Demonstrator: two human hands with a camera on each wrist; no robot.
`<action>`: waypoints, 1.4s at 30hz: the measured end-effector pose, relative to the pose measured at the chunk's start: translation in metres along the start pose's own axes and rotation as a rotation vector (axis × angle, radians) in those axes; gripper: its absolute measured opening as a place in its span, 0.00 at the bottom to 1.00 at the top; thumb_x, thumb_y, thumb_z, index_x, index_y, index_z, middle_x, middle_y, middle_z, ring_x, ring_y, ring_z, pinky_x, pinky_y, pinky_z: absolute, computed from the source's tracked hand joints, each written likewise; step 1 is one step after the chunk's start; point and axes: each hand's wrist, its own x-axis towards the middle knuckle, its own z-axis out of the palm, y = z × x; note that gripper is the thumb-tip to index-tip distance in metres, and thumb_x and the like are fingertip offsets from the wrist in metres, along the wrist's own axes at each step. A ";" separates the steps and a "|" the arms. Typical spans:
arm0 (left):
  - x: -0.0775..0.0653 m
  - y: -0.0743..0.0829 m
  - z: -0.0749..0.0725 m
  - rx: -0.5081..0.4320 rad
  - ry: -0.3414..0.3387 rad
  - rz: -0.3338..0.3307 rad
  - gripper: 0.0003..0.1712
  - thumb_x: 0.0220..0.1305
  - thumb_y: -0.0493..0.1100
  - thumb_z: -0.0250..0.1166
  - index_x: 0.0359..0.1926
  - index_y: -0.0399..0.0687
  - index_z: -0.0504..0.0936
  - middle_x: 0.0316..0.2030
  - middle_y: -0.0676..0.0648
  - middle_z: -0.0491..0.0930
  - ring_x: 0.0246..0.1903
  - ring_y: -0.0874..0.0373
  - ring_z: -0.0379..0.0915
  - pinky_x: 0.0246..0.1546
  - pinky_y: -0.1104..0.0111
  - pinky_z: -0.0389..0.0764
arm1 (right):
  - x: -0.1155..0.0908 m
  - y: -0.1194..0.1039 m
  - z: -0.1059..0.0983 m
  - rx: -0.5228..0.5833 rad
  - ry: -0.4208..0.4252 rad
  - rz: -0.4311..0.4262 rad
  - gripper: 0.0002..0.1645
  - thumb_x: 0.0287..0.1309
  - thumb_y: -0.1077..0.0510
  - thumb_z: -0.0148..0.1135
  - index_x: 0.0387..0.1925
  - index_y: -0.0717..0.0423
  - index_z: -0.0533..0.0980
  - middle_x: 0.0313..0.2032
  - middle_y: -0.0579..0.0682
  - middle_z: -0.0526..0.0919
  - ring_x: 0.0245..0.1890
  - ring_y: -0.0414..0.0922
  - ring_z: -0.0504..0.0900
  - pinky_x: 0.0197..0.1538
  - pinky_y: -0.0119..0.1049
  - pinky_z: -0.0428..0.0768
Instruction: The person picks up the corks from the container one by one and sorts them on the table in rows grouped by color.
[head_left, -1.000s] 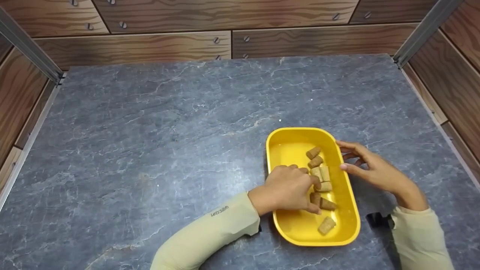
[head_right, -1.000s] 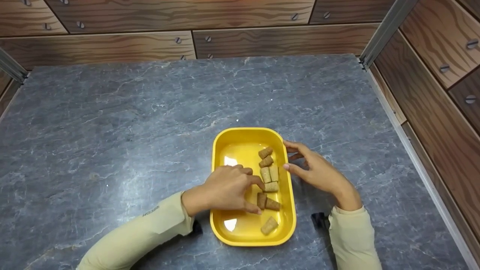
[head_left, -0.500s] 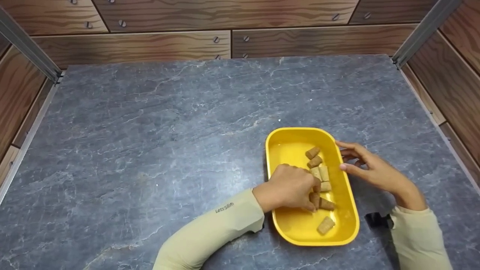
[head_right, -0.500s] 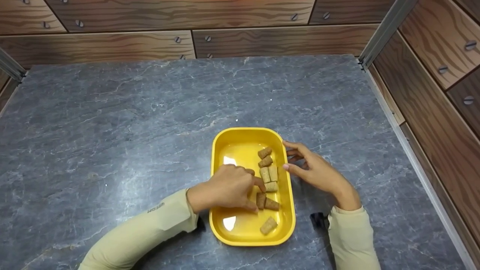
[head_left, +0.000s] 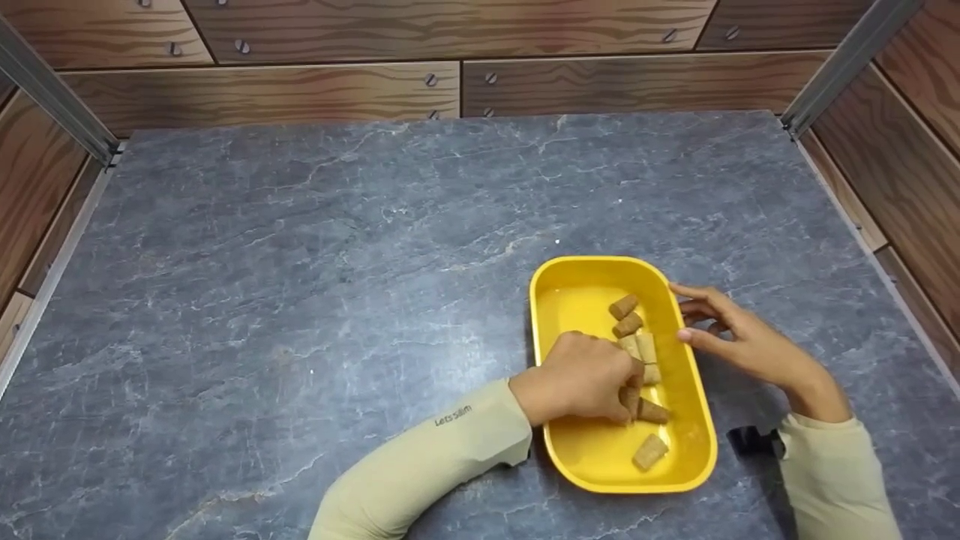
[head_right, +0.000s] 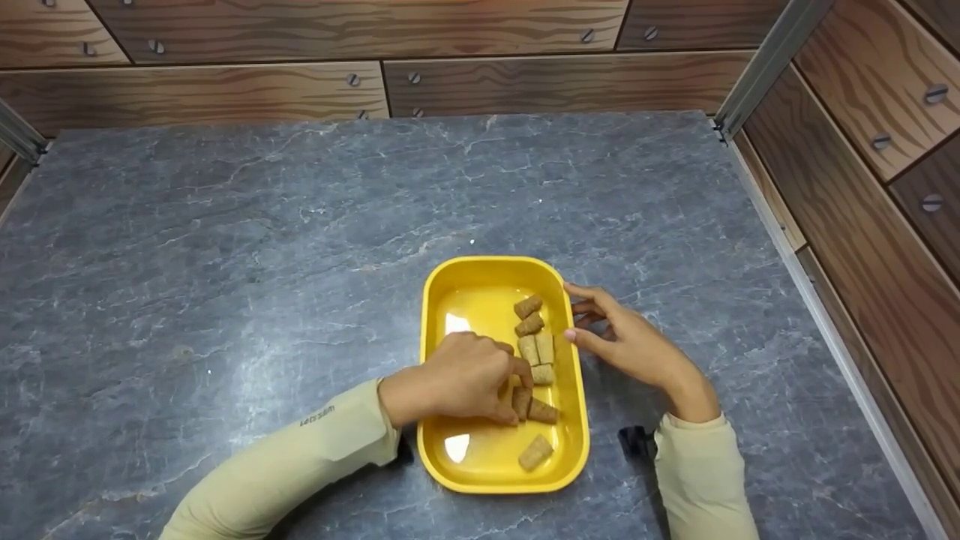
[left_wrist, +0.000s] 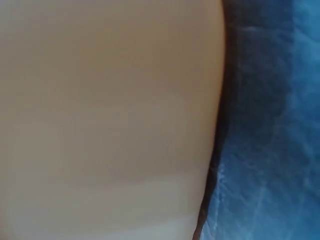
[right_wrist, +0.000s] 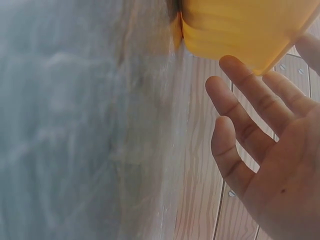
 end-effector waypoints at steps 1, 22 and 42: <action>-0.001 0.000 0.000 -0.001 -0.001 0.002 0.07 0.47 0.58 0.72 0.24 0.72 0.81 0.21 0.67 0.77 0.25 0.68 0.71 0.26 0.69 0.67 | 0.000 0.000 0.000 0.000 0.000 -0.002 0.32 0.67 0.60 0.55 0.70 0.52 0.60 0.53 0.55 0.79 0.47 0.26 0.75 0.45 0.28 0.74; -0.039 -0.023 -0.042 -0.121 0.016 -0.035 0.14 0.50 0.63 0.71 0.39 0.73 0.83 0.28 0.63 0.80 0.30 0.66 0.72 0.32 0.68 0.71 | 0.001 -0.002 0.001 -0.013 -0.004 0.034 0.32 0.67 0.59 0.55 0.70 0.52 0.59 0.55 0.57 0.78 0.48 0.24 0.73 0.47 0.26 0.73; -0.092 -0.104 -0.046 -0.320 0.207 -0.216 0.21 0.51 0.55 0.73 0.47 0.64 0.84 0.20 0.56 0.73 0.21 0.64 0.63 0.21 0.70 0.62 | 0.002 -0.001 0.001 -0.016 0.000 0.029 0.32 0.67 0.60 0.56 0.70 0.52 0.60 0.53 0.55 0.77 0.47 0.24 0.73 0.45 0.27 0.73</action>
